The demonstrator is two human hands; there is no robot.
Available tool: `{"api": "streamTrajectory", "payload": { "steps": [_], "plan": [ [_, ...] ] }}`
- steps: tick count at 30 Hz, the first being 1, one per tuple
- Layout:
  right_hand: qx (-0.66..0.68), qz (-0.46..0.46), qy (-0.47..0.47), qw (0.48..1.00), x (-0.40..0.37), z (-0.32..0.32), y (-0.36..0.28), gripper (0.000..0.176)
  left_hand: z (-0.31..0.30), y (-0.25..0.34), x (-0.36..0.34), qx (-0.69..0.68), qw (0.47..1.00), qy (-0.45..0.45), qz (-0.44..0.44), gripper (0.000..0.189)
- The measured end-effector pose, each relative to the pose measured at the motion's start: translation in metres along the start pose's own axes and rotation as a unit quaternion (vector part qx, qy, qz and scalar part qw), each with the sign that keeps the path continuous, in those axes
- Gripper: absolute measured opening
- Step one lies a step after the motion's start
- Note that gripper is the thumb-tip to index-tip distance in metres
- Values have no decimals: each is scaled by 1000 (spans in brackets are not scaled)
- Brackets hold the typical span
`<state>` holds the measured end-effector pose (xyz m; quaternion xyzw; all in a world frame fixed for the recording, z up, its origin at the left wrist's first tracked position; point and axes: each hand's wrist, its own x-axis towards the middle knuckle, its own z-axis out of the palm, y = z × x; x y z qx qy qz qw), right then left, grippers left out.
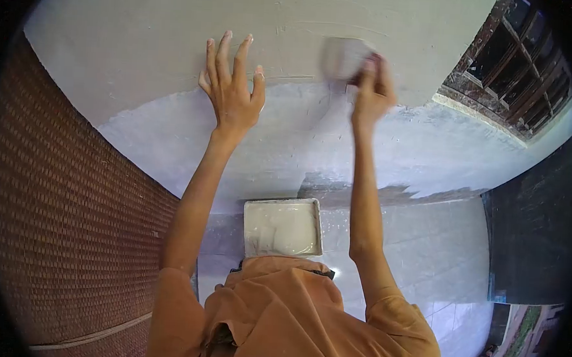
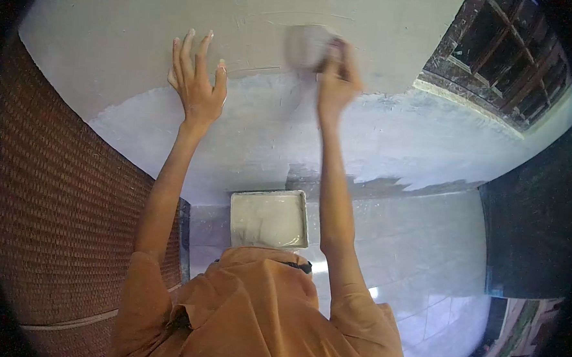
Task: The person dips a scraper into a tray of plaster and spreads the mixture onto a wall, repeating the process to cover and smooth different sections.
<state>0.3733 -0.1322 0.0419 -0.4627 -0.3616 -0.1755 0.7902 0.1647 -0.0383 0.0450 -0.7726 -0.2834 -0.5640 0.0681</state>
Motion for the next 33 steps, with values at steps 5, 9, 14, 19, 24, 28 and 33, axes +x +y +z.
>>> {"api": "streamTrajectory", "payload": {
  "steps": [5,9,14,19,24,28,33],
  "plan": [
    [82,13,192,978,46,-82,-6,33,-3,-9,-7,1,1000,18,-9,54],
    [61,52,49,996,8,-41,-20,33,0,-3,-5,-2,1000,19,-4,53],
    [27,59,-87,994,-43,20,-14,31,8,9,-4,-18,1000,11,0,54],
    [9,37,63,997,16,-61,19,28,7,5,-14,-16,1000,18,-12,53],
    [76,17,129,989,25,-80,-7,30,5,2,-20,-1,1000,1,-29,55],
    [6,42,-41,998,-40,-9,5,28,9,7,-19,-6,1000,-4,-26,54],
    [3,58,-22,998,-39,2,6,30,6,11,-19,4,999,-21,-25,55]
  ]
}}
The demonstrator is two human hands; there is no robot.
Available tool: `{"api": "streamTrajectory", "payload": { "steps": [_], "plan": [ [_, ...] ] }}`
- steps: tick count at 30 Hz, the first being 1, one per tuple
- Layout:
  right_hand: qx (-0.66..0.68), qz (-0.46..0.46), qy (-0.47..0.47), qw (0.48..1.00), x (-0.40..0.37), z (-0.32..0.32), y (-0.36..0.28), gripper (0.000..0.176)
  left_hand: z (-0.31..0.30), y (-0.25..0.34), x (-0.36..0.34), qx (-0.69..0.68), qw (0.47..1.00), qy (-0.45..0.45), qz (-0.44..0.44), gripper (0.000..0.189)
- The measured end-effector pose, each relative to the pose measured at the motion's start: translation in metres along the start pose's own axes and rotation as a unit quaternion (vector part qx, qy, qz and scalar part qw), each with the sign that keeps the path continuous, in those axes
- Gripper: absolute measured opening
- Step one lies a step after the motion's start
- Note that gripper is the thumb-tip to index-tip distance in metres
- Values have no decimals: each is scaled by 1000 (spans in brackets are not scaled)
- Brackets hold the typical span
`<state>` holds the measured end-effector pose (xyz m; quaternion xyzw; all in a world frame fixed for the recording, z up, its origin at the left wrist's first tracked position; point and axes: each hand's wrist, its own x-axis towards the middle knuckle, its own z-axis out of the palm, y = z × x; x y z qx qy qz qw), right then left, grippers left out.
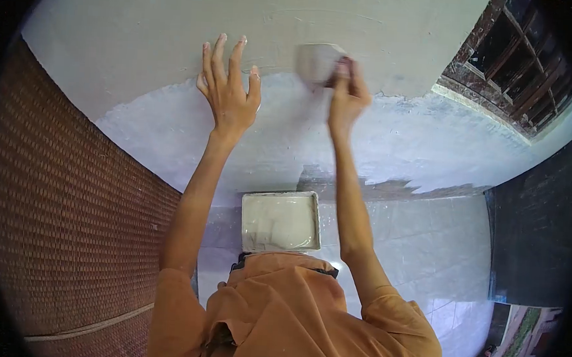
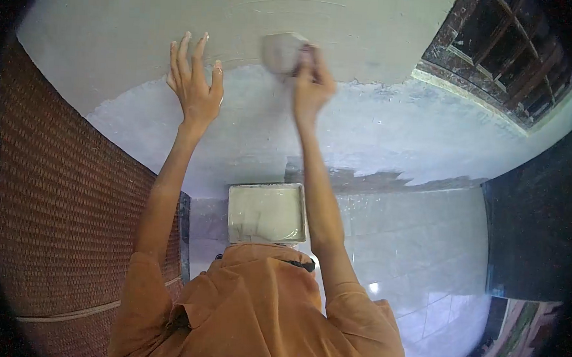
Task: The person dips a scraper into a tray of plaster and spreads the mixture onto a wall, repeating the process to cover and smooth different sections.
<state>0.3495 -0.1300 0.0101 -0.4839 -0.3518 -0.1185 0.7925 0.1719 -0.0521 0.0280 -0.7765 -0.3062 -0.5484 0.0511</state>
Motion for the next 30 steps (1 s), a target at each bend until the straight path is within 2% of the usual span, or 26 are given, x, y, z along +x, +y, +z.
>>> {"api": "streamTrajectory", "payload": {
  "steps": [1,2,3,6,8,9,10,11,13,14,16,18,21,23,25,27,28,30],
  "plan": [
    [15,-22,36,999,15,-17,8,29,-1,-2,1,2,1000,3,-3,55],
    [40,13,51,998,26,-38,4,31,-2,-5,0,-5,1000,7,-5,56],
    [28,5,89,996,40,-59,14,33,-2,-7,0,-11,1000,11,-6,56],
    [105,-3,128,986,50,-72,-22,34,-4,-10,1,-11,1000,17,-10,56],
    [80,-19,95,992,40,-50,-28,33,-2,-9,3,-17,1000,19,-2,56],
    [92,0,52,994,30,-31,-32,32,-1,-7,4,-20,1000,22,4,55],
    [40,-24,4,999,20,-11,-34,30,0,-6,5,-24,999,20,9,55],
    [54,-38,-50,997,11,9,-37,31,0,-5,7,-25,999,24,13,55],
    [80,31,-90,992,1,35,-49,36,2,-2,8,-29,999,26,20,54],
    [78,30,-87,993,8,31,-41,36,2,-2,8,-28,999,25,19,54],
    [39,-30,-21,999,34,9,-13,33,2,-2,9,-26,999,27,14,53],
    [22,-34,69,997,62,-42,3,29,0,-4,8,-26,999,24,15,53],
    [91,5,176,980,84,-101,-4,29,-3,-9,9,-31,999,22,8,53],
    [111,15,207,972,81,-103,-19,29,-4,-8,11,-28,999,27,5,53],
    [100,10,118,988,66,-81,-19,30,-3,-7,12,-30,999,26,7,53],
    [106,29,29,994,43,-27,-34,32,0,-5,13,-31,999,38,14,53],
    [58,-63,17,996,36,1,-30,33,1,-3,14,-33,999,37,18,53],
    [117,37,-60,991,20,34,-42,38,2,-1,14,-25,999,33,15,53]
  ]
}}
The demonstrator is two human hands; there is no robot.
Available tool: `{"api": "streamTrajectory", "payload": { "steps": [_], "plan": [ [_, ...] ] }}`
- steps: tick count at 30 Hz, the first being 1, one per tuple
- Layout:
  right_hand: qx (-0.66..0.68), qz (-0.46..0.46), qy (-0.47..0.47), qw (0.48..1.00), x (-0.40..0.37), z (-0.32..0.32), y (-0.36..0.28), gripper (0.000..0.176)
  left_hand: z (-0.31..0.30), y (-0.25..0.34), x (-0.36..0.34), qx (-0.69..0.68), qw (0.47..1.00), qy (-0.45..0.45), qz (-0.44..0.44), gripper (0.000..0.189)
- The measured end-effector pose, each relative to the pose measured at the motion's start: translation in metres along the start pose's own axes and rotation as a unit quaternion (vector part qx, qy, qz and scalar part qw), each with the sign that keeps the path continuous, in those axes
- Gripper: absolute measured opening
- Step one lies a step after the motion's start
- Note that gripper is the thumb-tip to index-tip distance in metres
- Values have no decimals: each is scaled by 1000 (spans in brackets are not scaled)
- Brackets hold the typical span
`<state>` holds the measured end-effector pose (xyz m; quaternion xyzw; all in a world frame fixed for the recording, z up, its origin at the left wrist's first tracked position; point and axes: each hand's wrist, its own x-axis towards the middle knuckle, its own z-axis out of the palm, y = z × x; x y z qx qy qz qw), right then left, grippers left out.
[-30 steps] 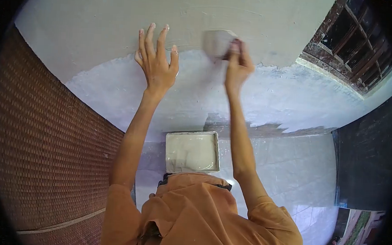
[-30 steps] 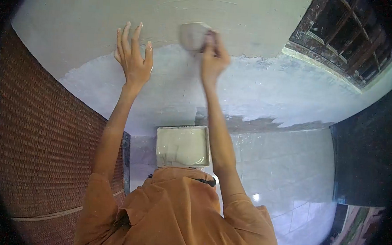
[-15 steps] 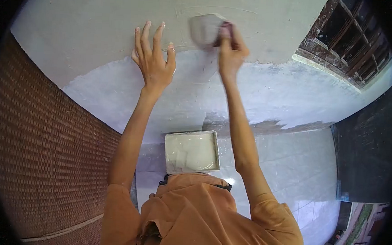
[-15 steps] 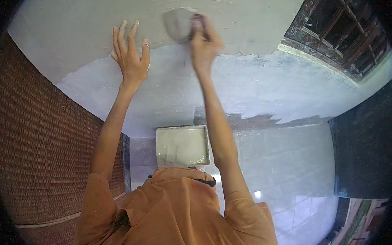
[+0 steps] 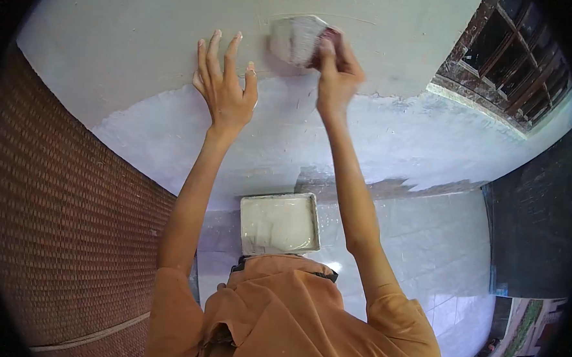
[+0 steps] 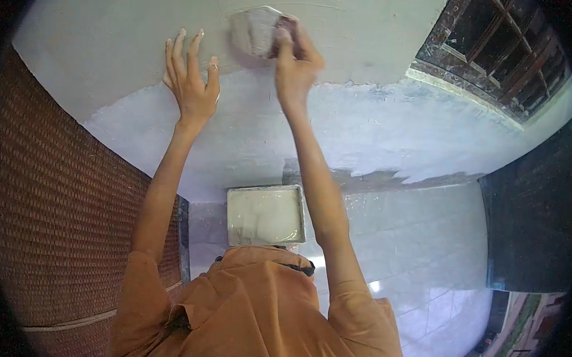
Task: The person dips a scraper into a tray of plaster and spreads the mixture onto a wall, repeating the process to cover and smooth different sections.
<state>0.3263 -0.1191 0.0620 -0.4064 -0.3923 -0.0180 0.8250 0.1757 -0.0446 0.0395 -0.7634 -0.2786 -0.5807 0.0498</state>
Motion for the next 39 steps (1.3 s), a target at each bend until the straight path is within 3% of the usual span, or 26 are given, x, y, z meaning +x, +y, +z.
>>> {"api": "streamTrajectory", "payload": {
  "steps": [2,4,6,8,11,15,16,17,18,20,24,25,28,30,34,36,37,39],
  "plan": [
    [-30,-43,14,999,9,2,5,38,0,0,-1,-2,1000,-4,0,53],
    [-97,-87,67,989,35,-36,18,34,0,-1,-1,-2,1000,-4,-5,54],
    [-29,-32,146,988,46,-77,-1,31,-2,-3,-2,4,1000,-12,-6,54],
    [16,-78,224,971,54,-105,-17,29,-4,-5,-2,1,1000,-8,-12,54],
    [29,-68,237,969,44,-104,-22,29,-3,-5,-2,-3,1000,-7,-16,55],
    [-14,-13,53,998,-1,-34,-2,32,3,-1,-2,-3,1000,2,-2,55],
    [-23,-53,38,998,-9,-16,6,34,4,0,0,-4,1000,-2,0,55],
    [-4,-24,13,1000,-13,-8,3,36,5,1,1,-6,1000,2,1,55],
    [-6,-17,14,1000,-8,-13,7,36,4,1,0,-7,1000,5,0,55],
    [-90,-92,50,990,13,-36,17,36,3,2,-1,-7,1000,9,0,55],
    [-33,-50,176,983,43,-116,2,33,-3,0,-9,22,1000,22,-3,53],
    [-22,-75,180,981,44,-129,-3,33,-5,2,-13,26,1000,12,-13,53],
    [-48,-81,171,981,16,-143,-21,32,-14,5,-39,38,997,-33,-61,57],
    [-47,-16,141,989,-18,-146,-25,31,-19,7,-70,-66,985,-51,-152,55],
    [-121,62,65,989,-102,-156,-5,31,-33,-2,-152,-216,945,-72,-236,58],
    [-150,136,16,979,-148,-160,-5,30,-41,-4,-202,-199,897,-110,-379,50],
    [-166,167,-5,972,-171,-165,-4,29,-48,-5,-228,-196,890,-121,-394,50],
    [-213,220,-43,951,-213,-174,-1,24,-64,-7,-280,-199,820,-138,-519,54]
  ]
}}
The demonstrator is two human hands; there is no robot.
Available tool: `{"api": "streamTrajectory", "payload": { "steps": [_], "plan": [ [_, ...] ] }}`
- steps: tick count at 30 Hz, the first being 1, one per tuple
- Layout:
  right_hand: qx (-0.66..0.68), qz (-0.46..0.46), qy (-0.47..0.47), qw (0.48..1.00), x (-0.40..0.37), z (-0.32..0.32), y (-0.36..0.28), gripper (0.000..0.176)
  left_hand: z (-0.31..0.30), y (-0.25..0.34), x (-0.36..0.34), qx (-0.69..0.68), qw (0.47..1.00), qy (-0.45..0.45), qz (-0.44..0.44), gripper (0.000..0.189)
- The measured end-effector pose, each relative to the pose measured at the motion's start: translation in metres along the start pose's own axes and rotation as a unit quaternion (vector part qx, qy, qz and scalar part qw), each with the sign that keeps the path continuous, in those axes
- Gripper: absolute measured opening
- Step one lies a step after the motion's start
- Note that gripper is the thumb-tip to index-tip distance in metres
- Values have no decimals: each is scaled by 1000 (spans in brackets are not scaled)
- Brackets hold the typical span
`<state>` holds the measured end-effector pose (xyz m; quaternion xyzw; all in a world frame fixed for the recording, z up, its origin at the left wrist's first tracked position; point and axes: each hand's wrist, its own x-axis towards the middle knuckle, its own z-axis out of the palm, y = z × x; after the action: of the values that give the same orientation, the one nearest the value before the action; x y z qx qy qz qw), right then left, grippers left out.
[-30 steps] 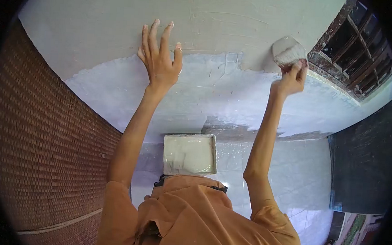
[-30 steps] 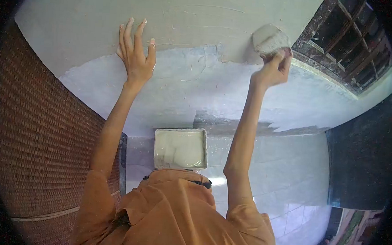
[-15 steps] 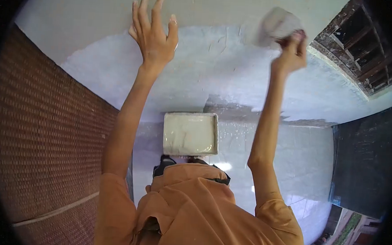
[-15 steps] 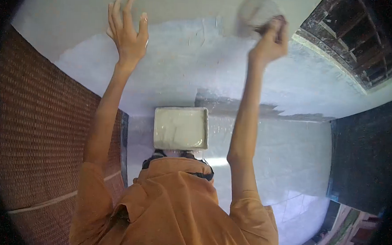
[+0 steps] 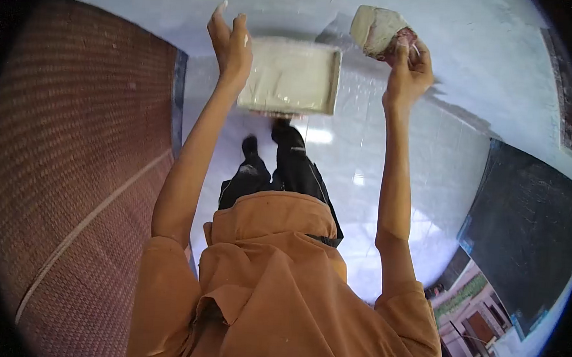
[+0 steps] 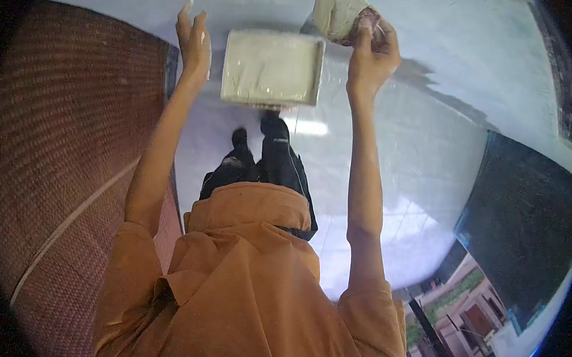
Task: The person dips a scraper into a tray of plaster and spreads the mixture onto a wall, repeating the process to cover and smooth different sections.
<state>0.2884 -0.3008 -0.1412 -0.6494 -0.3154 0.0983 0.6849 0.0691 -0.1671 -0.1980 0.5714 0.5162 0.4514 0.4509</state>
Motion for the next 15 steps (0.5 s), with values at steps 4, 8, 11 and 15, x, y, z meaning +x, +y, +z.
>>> {"api": "streamTrajectory", "payload": {
  "steps": [4,8,11,15],
  "plan": [
    [-79,49,-64,994,-63,6,52,22,-26,-82,-54,-83,974,-9,-211,57],
    [-173,104,-134,970,-119,11,113,19,-35,-162,-113,-145,891,7,-431,68],
    [-217,48,-187,957,-147,15,168,18,-34,-208,-139,-166,832,6,-530,64],
    [-343,24,-280,896,-165,30,207,19,-22,-230,-154,-211,790,-19,-575,59]
  ]
}}
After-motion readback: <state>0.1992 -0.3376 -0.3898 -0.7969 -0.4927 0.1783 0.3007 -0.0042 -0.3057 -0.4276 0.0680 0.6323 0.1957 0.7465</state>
